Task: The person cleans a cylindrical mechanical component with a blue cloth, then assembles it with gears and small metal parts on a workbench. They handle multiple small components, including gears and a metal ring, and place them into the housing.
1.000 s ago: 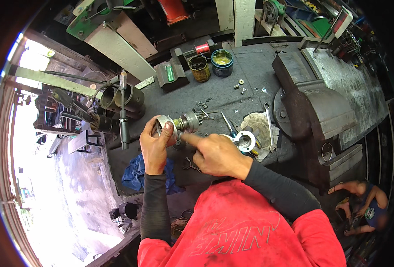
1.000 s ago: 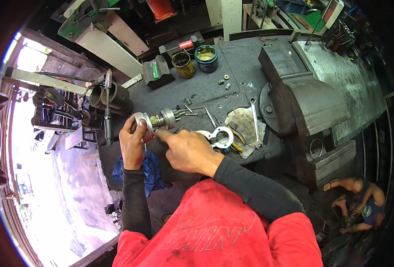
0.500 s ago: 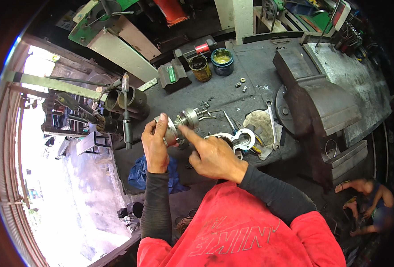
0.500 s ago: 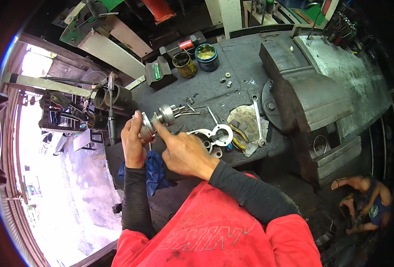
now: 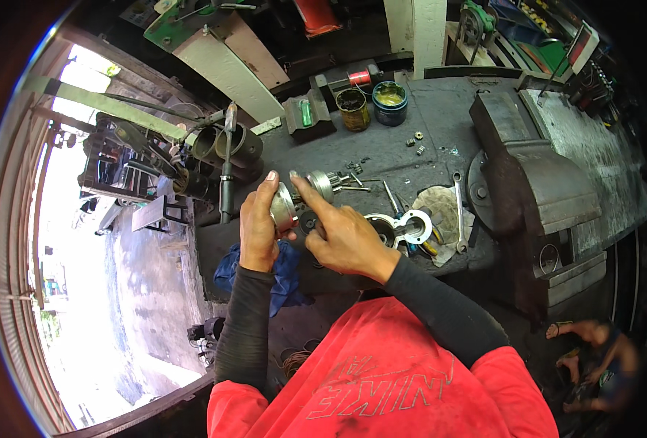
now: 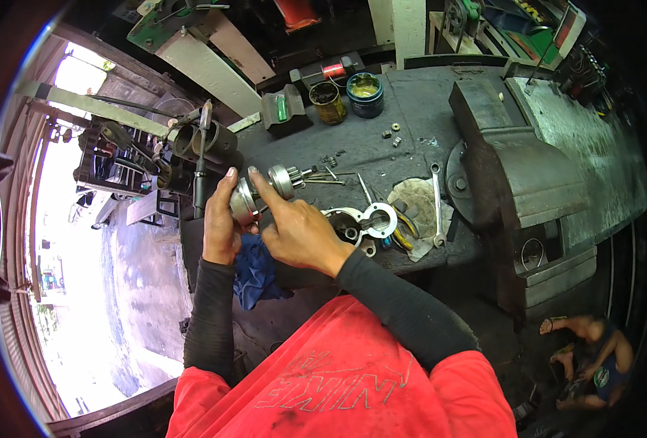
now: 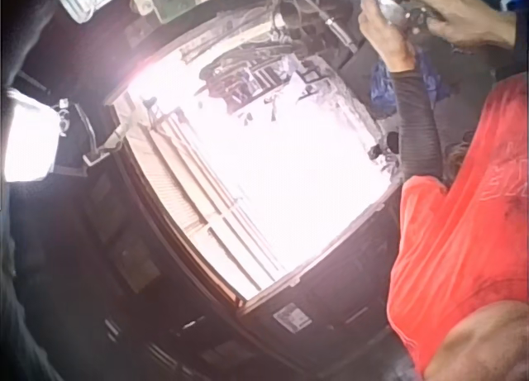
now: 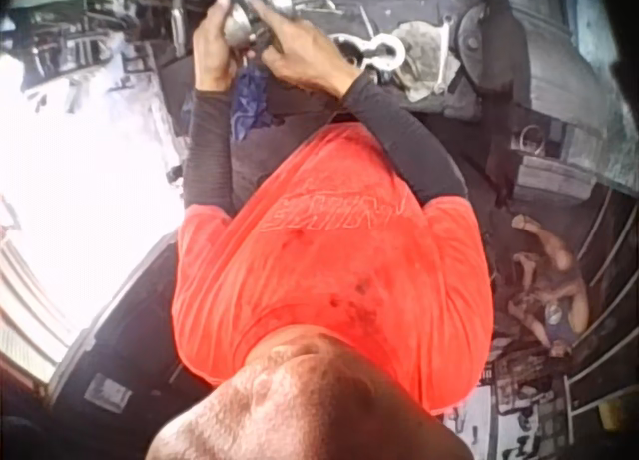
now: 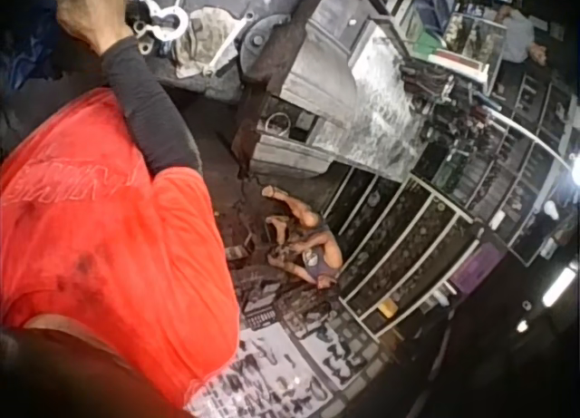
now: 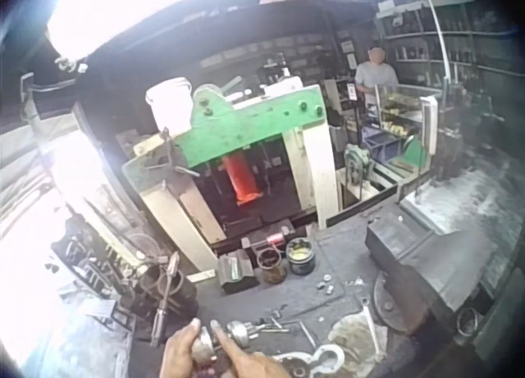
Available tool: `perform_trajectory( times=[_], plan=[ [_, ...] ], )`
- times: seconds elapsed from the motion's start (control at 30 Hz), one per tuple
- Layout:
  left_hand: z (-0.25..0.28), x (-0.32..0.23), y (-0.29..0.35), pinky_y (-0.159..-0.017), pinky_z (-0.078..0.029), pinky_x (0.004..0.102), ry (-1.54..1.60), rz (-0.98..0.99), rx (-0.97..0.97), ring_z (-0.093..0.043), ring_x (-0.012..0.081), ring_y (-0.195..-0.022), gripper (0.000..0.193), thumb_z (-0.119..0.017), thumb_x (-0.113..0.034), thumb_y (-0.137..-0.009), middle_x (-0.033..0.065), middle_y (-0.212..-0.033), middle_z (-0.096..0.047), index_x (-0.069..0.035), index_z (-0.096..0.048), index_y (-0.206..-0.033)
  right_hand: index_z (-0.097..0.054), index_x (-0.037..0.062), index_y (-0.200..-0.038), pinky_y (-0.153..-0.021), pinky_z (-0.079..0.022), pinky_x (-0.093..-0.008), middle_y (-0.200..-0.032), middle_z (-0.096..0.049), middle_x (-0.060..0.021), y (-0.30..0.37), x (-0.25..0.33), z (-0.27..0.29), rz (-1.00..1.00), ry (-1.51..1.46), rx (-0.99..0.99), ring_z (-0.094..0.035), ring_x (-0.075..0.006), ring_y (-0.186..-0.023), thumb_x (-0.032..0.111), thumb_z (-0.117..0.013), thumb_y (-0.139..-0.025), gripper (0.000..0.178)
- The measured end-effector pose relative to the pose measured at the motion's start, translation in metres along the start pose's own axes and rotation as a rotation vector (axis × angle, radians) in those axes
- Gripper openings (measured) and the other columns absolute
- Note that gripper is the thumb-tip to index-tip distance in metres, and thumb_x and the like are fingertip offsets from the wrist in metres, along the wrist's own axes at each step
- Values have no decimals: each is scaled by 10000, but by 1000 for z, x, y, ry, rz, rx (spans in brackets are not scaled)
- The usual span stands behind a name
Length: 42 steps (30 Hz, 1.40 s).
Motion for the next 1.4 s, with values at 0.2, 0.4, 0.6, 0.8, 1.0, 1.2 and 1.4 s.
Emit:
perform_trajectory(
  times=[0.2,0.4,0.6,0.8,1.0,1.2,1.4],
  plan=[
    [-3,-1,5,-398,-479,257,36,-59,-53,-622,111,-556,488,-647,-537,-1035,26,-765,-642,-59,-643,-937,-118,49,-1724,-758,-560,-633,-826,-714,-343,-4,-1,-24,-3,55,6,-704,-552,-784,67,-634,-840,1024],
    [1,8,9,-401,-479,259,17,15,-37,-622,117,-574,506,-666,-536,-1025,50,-809,-650,-34,-630,-969,-350,10,-1649,-664,-568,-619,-699,-700,-267,28,11,-12,31,279,-6,-698,-485,-632,105,-656,-818,891],
    [4,-10,9,-415,-489,265,-104,-219,-112,-629,118,-590,581,-702,-540,-1013,66,-821,-651,22,-605,-1119,-412,-34,-1587,-754,-573,-634,-855,-721,-335,-12,18,7,119,132,-169,-711,-528,-761,125,-659,-838,804],
    [11,-5,7,-413,-481,269,-81,-155,-81,-638,126,-596,604,-701,-554,-1004,78,-856,-658,31,-604,-1115,-630,73,-1440,-710,-552,-626,-736,-708,-269,30,15,4,38,222,66,-702,-515,-725,94,-640,-826,614],
    [11,-6,11,-396,-462,260,45,-42,-52,-657,146,-589,419,-629,-520,-1038,30,-851,-654,-112,-633,-1131,-542,117,-1574,-976,-498,-443,-1354,-606,-158,45,5,91,80,349,-377,-597,-327,-1147,106,-688,-888,701],
    [-1,-20,17,-380,-444,288,164,3,2,-691,211,-581,394,-637,-532,-1037,40,-898,-714,-161,-599,-1161,-400,163,-1664,-1137,-391,-533,-1645,-408,-146,18,19,66,184,782,-411,-467,-383,-1383,142,-733,-851,879],
    [7,-25,14,-398,-452,302,294,58,-30,-694,227,-593,407,-617,-570,-1030,37,-910,-733,-173,-631,-1119,-611,227,-1540,-1201,-336,-533,-1701,-349,-175,40,17,73,112,740,-274,-410,-425,-1468,51,-664,-806,757]
  ],
)
Point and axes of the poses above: each hand's wrist, its own y-axis away from the middle knuckle, its own z-axis out of the back of the hand, x = y × z, the point moved 9 cm from there along -y, towards the middle knuckle
